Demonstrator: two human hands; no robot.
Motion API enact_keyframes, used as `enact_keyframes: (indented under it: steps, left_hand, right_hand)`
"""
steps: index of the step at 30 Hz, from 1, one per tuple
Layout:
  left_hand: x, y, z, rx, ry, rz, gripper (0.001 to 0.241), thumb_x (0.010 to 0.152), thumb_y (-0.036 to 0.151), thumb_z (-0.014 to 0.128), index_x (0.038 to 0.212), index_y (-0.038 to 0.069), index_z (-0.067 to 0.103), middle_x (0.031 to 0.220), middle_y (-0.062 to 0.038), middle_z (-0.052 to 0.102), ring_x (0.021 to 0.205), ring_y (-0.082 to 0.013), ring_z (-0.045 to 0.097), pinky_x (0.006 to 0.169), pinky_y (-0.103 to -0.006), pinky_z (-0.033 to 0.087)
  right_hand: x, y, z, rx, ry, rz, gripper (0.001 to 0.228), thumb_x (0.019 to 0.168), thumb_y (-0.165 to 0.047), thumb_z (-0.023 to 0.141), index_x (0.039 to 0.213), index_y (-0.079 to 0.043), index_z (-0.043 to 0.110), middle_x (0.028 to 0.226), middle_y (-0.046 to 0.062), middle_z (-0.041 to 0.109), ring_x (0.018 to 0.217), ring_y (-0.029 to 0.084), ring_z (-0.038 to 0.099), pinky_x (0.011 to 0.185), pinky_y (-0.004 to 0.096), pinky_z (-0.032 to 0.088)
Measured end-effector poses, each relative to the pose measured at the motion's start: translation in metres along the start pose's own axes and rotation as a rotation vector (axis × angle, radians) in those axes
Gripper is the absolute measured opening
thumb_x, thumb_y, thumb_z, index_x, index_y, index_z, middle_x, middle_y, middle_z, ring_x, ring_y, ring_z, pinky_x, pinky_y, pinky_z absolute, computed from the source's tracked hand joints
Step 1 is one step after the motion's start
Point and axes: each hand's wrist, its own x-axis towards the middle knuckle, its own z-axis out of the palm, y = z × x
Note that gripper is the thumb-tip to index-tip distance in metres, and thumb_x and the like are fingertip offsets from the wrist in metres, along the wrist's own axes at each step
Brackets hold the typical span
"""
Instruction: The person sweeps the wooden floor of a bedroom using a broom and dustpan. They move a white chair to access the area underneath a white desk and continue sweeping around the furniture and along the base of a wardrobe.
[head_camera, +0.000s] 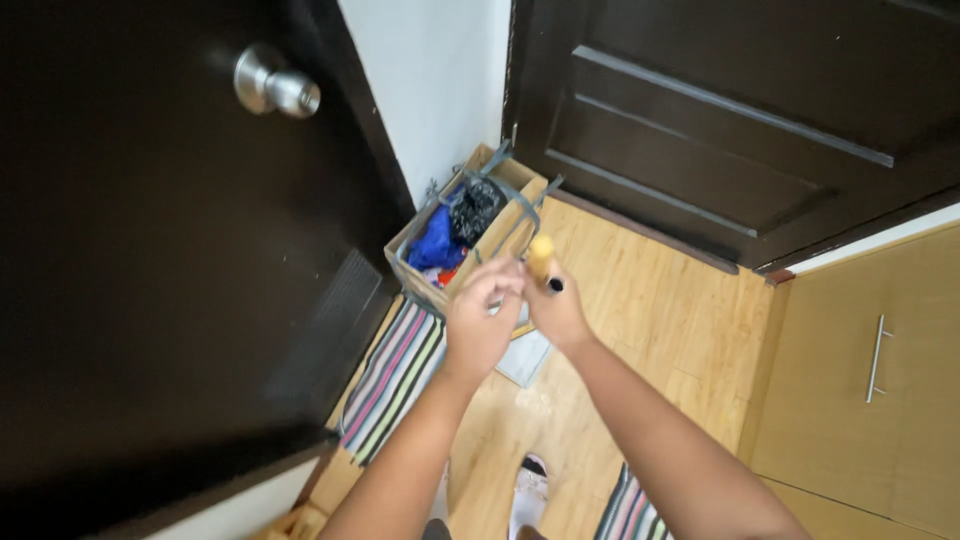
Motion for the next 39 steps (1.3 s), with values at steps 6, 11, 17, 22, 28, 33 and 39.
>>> enact_keyframes:
  steps: [6,11,17,22,28,33,39]
  left_hand:
    - [-0.029,0.087,-0.009,0.908,-0.125,0.144,0.085,0.077,0.015,0.080,0.153,0.008,0.044,0.166,-0.024,0.020,0.152,-0.0486,0.017,0.114,-0.0744,0.015]
    - [-0.069,0.131,-0.017,1.003,-0.234,0.034,0.109,0.072,0.023,0.082,0.161,0.012,0.019,0.168,-0.023,0.000,0.155,-0.0477,-0.005,0.114,-0.0789,0.002]
    - [-0.125,0.148,-0.038,1.237,-0.229,0.123,0.116,0.072,0.036,0.085,0.163,0.012,0.017,0.168,-0.026,0.003,0.156,-0.0468,-0.002,0.115,-0.0799,0.005]
    - [-0.175,0.169,-0.046,1.370,-0.190,0.119,0.118,0.069,0.051,0.086,0.161,0.014,0.022,0.168,-0.026,0.006,0.156,-0.0449,0.003,0.114,-0.0799,0.007]
    - [-0.241,0.194,-0.047,1.380,-0.105,0.064,0.123,0.065,0.061,0.084,0.162,0.016,0.024,0.168,-0.024,0.008,0.155,-0.0452,0.004,0.113,-0.0808,0.007]
    - [-0.297,0.207,-0.039,1.428,-0.046,0.034,0.124,0.065,0.064,0.082,0.163,0.017,0.023,0.169,-0.024,0.007,0.155,-0.0447,0.003,0.114,-0.0801,0.006]
    - [-0.352,0.220,-0.045,1.374,-0.024,0.022,0.121,0.066,0.066,0.080,0.162,0.017,0.024,0.168,-0.024,0.007,0.156,-0.0429,0.001,0.115,-0.0787,0.005]
  right_hand:
    - [-0.052,-0.085,0.012,-0.167,0.019,-0.019,0.016,0.101,-0.017,0.067,0.106,-0.004,0.060,0.090,0.000,0.061,0.081,0.007,0.055,0.067,0.026,0.052]
    - [-0.096,-0.101,0.017,-0.434,0.038,-0.145,0.016,0.098,-0.019,0.072,0.105,-0.007,0.065,0.094,0.004,0.066,0.087,0.017,0.062,0.076,0.034,0.052]
    - [-0.155,-0.135,0.026,-0.768,-0.049,-0.283,0.023,0.091,-0.025,0.075,0.110,-0.012,0.070,0.141,0.008,0.057,0.145,0.036,0.036,0.112,0.061,0.023]
    - [-0.208,-0.165,0.028,-0.944,-0.120,-0.280,0.020,0.090,-0.033,0.076,0.101,-0.016,0.076,0.173,0.009,0.021,0.159,0.041,0.004,0.118,0.069,0.004]
    - [-0.267,-0.184,0.024,-0.954,-0.151,-0.353,0.022,0.090,-0.038,0.075,0.101,-0.018,0.079,0.173,0.014,0.017,0.158,0.044,-0.003,0.115,0.075,-0.006]
    - [-0.319,-0.198,0.024,-0.946,-0.195,-0.397,0.019,0.091,-0.037,0.075,0.097,-0.019,0.080,0.174,0.013,0.017,0.160,0.042,-0.003,0.116,0.072,-0.010]
    - [-0.383,-0.213,0.033,-0.939,-0.231,-0.400,0.024,0.091,-0.037,0.075,0.106,-0.020,0.080,0.174,0.011,0.018,0.161,0.037,-0.003,0.118,0.070,-0.011]
